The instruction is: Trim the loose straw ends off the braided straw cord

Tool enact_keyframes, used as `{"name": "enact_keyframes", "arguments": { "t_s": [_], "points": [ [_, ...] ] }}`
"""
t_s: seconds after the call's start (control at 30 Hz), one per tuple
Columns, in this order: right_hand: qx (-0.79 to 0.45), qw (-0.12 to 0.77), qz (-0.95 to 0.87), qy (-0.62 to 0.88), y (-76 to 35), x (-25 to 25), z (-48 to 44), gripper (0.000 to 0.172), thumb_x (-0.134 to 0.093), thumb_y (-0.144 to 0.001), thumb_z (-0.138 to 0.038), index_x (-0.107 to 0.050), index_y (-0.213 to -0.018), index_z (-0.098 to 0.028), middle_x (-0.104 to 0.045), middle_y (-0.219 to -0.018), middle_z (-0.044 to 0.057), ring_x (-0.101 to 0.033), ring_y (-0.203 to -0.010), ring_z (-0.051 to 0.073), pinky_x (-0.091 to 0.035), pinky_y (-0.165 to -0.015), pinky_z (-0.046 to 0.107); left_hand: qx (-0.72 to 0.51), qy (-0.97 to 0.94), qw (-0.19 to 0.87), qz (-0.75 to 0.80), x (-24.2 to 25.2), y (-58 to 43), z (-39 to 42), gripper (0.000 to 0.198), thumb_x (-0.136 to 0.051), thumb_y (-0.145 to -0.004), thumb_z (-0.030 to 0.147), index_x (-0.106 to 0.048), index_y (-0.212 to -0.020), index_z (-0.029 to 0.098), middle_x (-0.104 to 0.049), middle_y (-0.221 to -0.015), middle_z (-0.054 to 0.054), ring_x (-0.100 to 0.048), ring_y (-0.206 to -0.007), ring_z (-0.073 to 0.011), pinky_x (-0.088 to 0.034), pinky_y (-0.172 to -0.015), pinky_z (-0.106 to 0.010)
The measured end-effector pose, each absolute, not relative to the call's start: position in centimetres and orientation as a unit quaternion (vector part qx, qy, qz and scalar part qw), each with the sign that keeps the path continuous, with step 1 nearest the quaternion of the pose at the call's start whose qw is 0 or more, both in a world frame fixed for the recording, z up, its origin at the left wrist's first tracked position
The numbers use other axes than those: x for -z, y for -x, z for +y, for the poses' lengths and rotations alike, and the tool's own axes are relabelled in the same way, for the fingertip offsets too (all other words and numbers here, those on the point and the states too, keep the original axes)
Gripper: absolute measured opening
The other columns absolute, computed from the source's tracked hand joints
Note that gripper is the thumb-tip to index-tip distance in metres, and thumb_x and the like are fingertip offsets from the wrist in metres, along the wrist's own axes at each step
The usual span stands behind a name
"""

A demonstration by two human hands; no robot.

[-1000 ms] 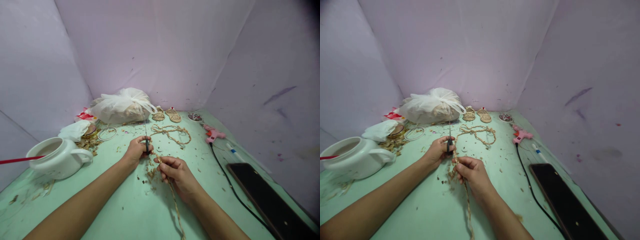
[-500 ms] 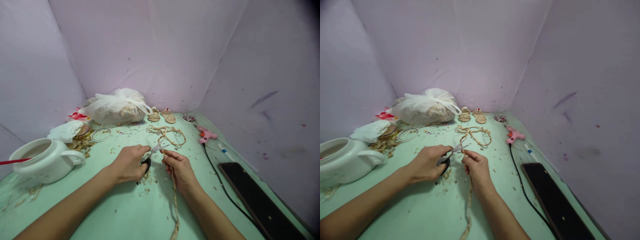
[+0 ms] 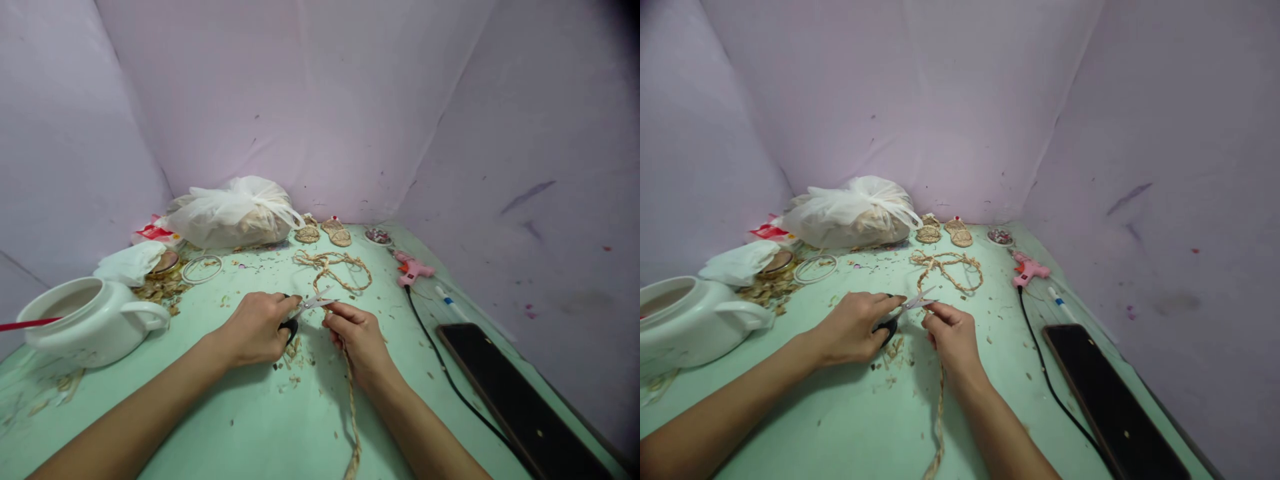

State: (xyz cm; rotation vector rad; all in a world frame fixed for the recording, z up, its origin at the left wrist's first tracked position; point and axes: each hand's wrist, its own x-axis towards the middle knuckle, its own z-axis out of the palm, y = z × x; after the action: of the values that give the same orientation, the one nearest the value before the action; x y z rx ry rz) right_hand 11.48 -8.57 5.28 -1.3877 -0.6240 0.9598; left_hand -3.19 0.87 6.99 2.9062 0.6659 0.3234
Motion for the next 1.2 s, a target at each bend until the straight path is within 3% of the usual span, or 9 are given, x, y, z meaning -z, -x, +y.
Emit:
{"name": "enact_keyframes", "arguments": {
  "t_s": [0.43,0.53,0.63,0.8,1.2],
  "points": [
    [-0.469,0.663,-0.178,0.556,-11.3,-5.6,-8.5,0.027,-0.062,-0.052,-0.016,-0.067,-0.078,-0.010,-0.057,-0.050,0.000,-0.038,-0.039,0.006,-0.025,-0.037,0.020,-0.099,-0.964,0.115,0.219,-6.4,3.3,1.2,0.039,-0.040,-0.067,0.008,-0.057,-0.099,0.022,-0.063,-0.071,-0.003,-0.057,-0.063,-0.0179,-0.032,-0.055,-0.025],
    [-0.476,0.664,-0.167,0.553,-11.5,-5.5,-8.4,0.030,-0.060,-0.052,-0.015,-0.066,-0.081,-0.009,-0.057,-0.051,0.000,-0.039,-0.038,0.005,-0.026,-0.037,0.019,-0.159,-0.939,0.206,0.226,-6.7,3.1,1.3,0.029,-0.042,-0.066,0.009,-0.059,-0.087,0.021,-0.060,-0.066,0.000,-0.053,-0.060,-0.0138,-0.034,-0.055,-0.023],
    [-0.487,0.658,-0.163,0.550,-11.5,-5.4,-8.4,0.029,-0.060,-0.053,-0.015,-0.066,-0.081,-0.010,-0.056,-0.051,-0.001,-0.038,-0.037,0.005,-0.026,-0.036,0.019,-0.272,-0.848,0.350,0.289,-7.0,2.8,1.6,0.022,-0.049,-0.066,0.013,-0.057,-0.086,0.018,-0.057,-0.062,0.001,-0.050,-0.055,-0.0115,-0.036,-0.053,-0.021],
    [-0.484,0.653,-0.186,0.551,-11.4,-5.2,-8.4,0.025,-0.066,-0.053,-0.019,-0.066,-0.076,-0.011,-0.057,-0.051,-0.001,-0.037,-0.038,0.005,-0.027,-0.037,0.019,-0.324,-0.677,0.552,0.363,-7.4,2.2,1.7,0.035,-0.064,-0.059,0.023,-0.053,-0.090,0.015,-0.057,-0.060,0.000,-0.054,-0.054,-0.0137,-0.042,-0.052,-0.024],
    [-0.472,0.655,-0.216,0.549,-11.3,-4.9,-8.3,0.026,-0.071,-0.053,-0.026,-0.063,-0.073,-0.012,-0.058,-0.053,-0.001,-0.038,-0.038,0.005,-0.027,-0.038,0.020,-0.311,-0.676,0.567,0.354,-7.5,1.7,0.9,0.035,-0.068,-0.055,0.022,-0.054,-0.086,0.014,-0.057,-0.059,0.001,-0.050,-0.053,-0.0111,-0.040,-0.049,-0.021]
  ]
}}
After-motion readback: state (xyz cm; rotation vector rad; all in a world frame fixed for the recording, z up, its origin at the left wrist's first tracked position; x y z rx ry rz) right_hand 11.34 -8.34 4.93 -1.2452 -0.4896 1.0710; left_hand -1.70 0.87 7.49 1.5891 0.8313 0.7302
